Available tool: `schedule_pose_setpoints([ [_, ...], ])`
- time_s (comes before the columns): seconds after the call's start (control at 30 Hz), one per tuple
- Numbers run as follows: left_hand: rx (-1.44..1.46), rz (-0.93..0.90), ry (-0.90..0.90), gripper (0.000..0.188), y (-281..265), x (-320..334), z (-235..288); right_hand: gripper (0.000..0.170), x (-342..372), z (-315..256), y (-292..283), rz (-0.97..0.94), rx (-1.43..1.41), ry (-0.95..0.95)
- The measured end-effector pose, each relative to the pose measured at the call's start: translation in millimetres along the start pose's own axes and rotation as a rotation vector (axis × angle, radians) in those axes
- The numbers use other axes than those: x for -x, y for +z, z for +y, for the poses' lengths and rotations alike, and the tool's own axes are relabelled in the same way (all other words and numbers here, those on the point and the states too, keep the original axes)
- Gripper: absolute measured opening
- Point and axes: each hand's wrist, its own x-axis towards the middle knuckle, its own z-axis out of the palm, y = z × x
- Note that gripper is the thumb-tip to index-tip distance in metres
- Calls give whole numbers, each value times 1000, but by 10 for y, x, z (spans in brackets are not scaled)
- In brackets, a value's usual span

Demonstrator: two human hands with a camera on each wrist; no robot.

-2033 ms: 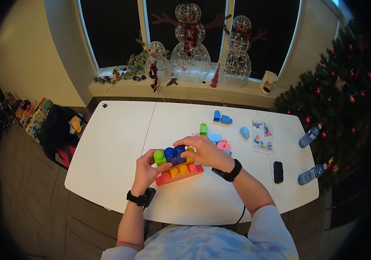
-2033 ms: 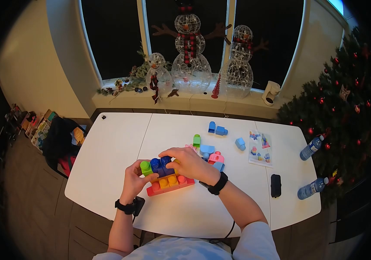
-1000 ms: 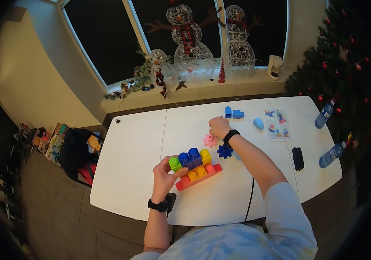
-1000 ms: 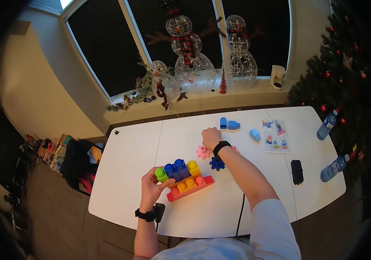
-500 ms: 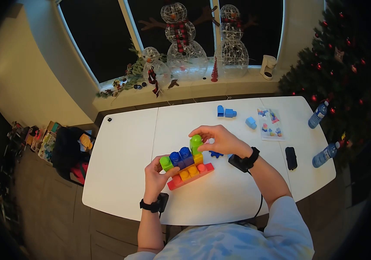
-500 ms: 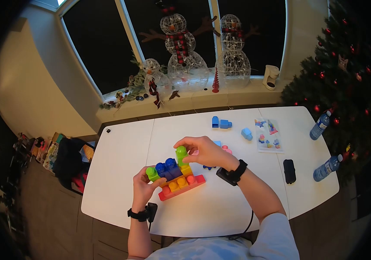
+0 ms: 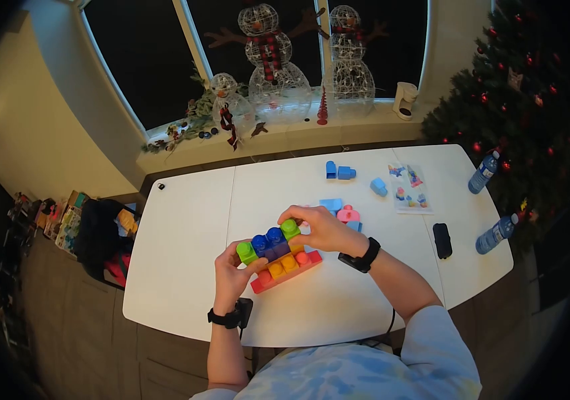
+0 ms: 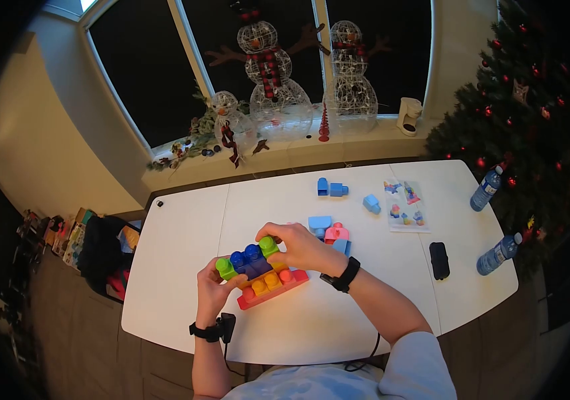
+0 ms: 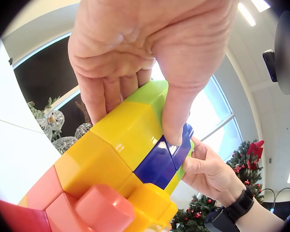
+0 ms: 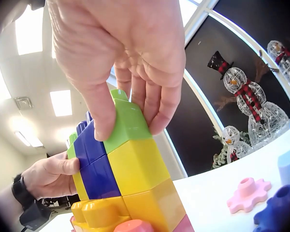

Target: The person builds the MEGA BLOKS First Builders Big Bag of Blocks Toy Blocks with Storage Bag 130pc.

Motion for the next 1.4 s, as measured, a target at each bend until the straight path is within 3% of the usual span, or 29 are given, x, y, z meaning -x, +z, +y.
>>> schedule_pose_setpoints([
  [0.2,-2,18,0,41,5,1,-11,48,-27,-5,-109,-123,126,7],
  [0.27,-11,11,-3,41,-10,-7,-18,49,-75,117,-335,-62,-125,4],
  [0.3,-20,9,-12,40,-15,-2,-22,53,-153,254,-498,29,-78,18],
  [0.4,-34,8,-18,41,-18,-8,-20,41,-406,872,-1008,304,174,213],
  [0.47,-36,7,-21,41,-21,-18,-20,43,-473,1656,-1094,322,468,197],
  [0.5,-39,5,-33,41,-19,-22,-19,43,-525,1911,-1071,325,473,191],
  [0.53,-37,7,-27,41,-20,-24,-14,46,-543,2127,-1006,263,591,314],
  [0.57,-35,8,-39,42,-21,-21,-10,50,-549,2208,-947,196,707,437],
  [0.7,-11,13,-31,42,-21,-12,-23,56,-514,2426,-747,144,806,559],
  [0.77,-24,12,-27,42,-29,-17,-14,52,-481,2375,-783,118,655,402],
  [0.87,-18,2,-29,43,-24,-15,-26,43,-303,2271,-709,82,751,380],
  [1.03,2,-3,-36,42,-28,-28,-37,39,9,1764,-754,12,807,409],
  [1.13,-23,-1,4,41,-29,-30,-52,36,185,1635,-856,85,771,388],
  [1.23,-13,-5,19,40,-34,-14,-70,35,335,1586,-872,16,782,377],
  [1.4,-21,1,52,40,-20,-26,-110,38,328,1406,-946,139,545,435],
])
